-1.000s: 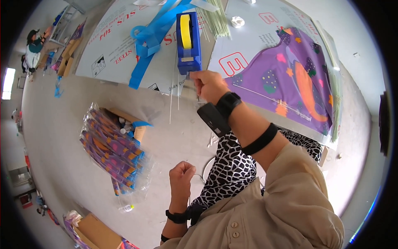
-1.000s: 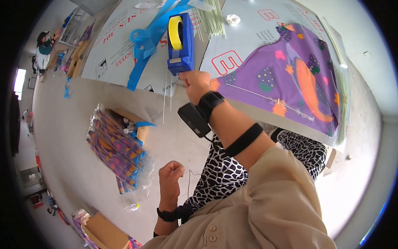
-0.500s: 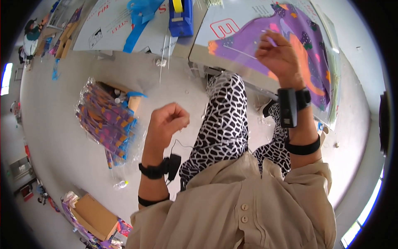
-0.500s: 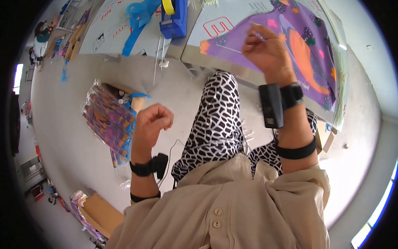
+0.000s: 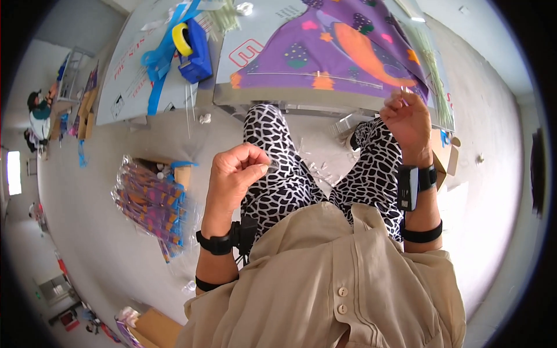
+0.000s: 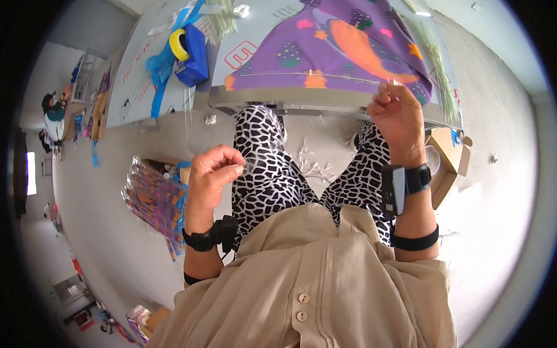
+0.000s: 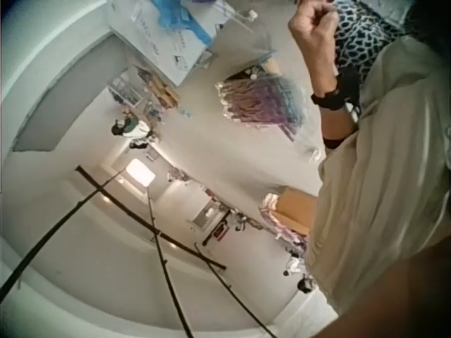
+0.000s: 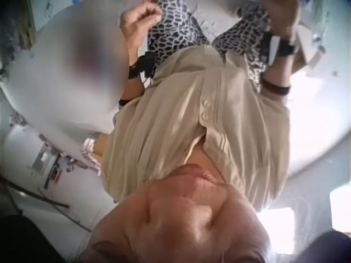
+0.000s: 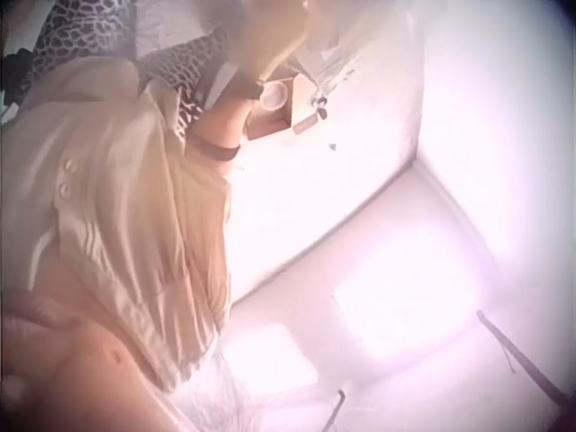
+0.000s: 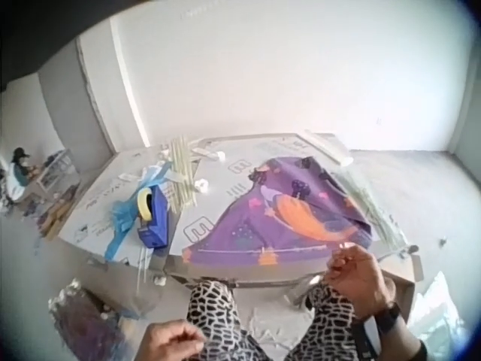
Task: Assembling plastic kites by attaching support sticks and string on a workbench.
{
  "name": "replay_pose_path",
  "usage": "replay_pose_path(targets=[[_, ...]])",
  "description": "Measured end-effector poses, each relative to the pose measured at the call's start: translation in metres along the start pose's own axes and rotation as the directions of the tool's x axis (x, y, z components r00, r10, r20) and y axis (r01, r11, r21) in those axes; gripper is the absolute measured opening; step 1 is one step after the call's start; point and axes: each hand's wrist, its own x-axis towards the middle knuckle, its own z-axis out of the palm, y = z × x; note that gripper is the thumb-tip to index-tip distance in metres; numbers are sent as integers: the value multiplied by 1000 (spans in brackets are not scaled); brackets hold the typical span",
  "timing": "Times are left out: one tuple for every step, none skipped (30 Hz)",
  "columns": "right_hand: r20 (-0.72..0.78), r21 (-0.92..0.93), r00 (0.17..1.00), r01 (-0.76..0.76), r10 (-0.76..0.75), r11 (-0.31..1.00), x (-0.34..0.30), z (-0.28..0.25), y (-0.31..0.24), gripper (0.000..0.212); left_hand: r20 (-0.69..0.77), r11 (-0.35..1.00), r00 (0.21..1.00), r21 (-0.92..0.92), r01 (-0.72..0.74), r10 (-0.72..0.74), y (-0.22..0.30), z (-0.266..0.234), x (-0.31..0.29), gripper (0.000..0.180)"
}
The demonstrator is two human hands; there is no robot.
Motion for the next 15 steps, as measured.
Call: replay_pose_path(targets=[[-46, 46, 999, 0, 2, 999, -7, -6, -3, 5, -2, 999, 999, 19, -34, 34, 2, 5, 2, 7], [-47, 57, 999, 11, -9, 998, -12, -12, -4, 5, -4, 997, 998, 36, -68, 68, 3, 9, 4, 8], [-53, 104, 998, 45, -39, 994, -16, -18, -4, 5, -1, 995, 997, 68, -72, 72, 8, 14, 7, 9], [-61, 150, 996, 77, -69, 986, -18, -24, -4, 6, 14, 994, 997, 75, -75, 74, 10, 16, 10, 9], [-84, 191, 994, 79, -64, 978, -19, -28, -4, 7, -11, 996, 997, 58, -69, 70, 10, 18, 14, 9], [-89, 198, 993, 89, -73, 976, -19, -30, -1, 7, -40, 997, 997, 40, -63, 64, 11, 18, 17, 9], [-85, 233, 994, 83, -65, 969, -18, -32, 3, 8, -39, 997, 998, 54, -46, 48, 14, 17, 21, 10], [-81, 268, 995, 76, -56, 960, -16, -36, 5, 8, -29, 997, 998, 59, -45, 47, 14, 17, 26, 10], [-37, 280, 999, 47, -39, 959, -12, -38, 8, 9, -61, 995, 995, 77, -70, 75, 12, 14, 32, 10], [-40, 286, 998, 50, -41, 957, -9, -40, 8, 9, -93, 991, 990, 95, -94, 103, 10, 11, 38, 10], [-49, 247, 998, 45, -34, 968, -8, -40, 9, 10, -89, 990, 991, 110, -91, 101, 3, 4, 46, 9], [-56, 209, 998, 32, -21, 977, -5, -39, 12, 10, -92, 989, 991, 117, -87, 98, 1, -1, 53, 9], [-5, 128, 999, 37, -37, 991, 0, -40, 14, 11, -109, 990, 991, 123, -68, 82, 0, -6, 61, 9], [-7, 134, 999, 32, -31, 990, 3, -39, 15, 11, -126, 991, 990, 127, -49, 66, -2, -12, 70, 8], [-86, -78, 993, 80, -86, 994, 6, -33, 15, 12, -123, 986, 991, 161, -31, 52, -4, -20, 81, 9]])
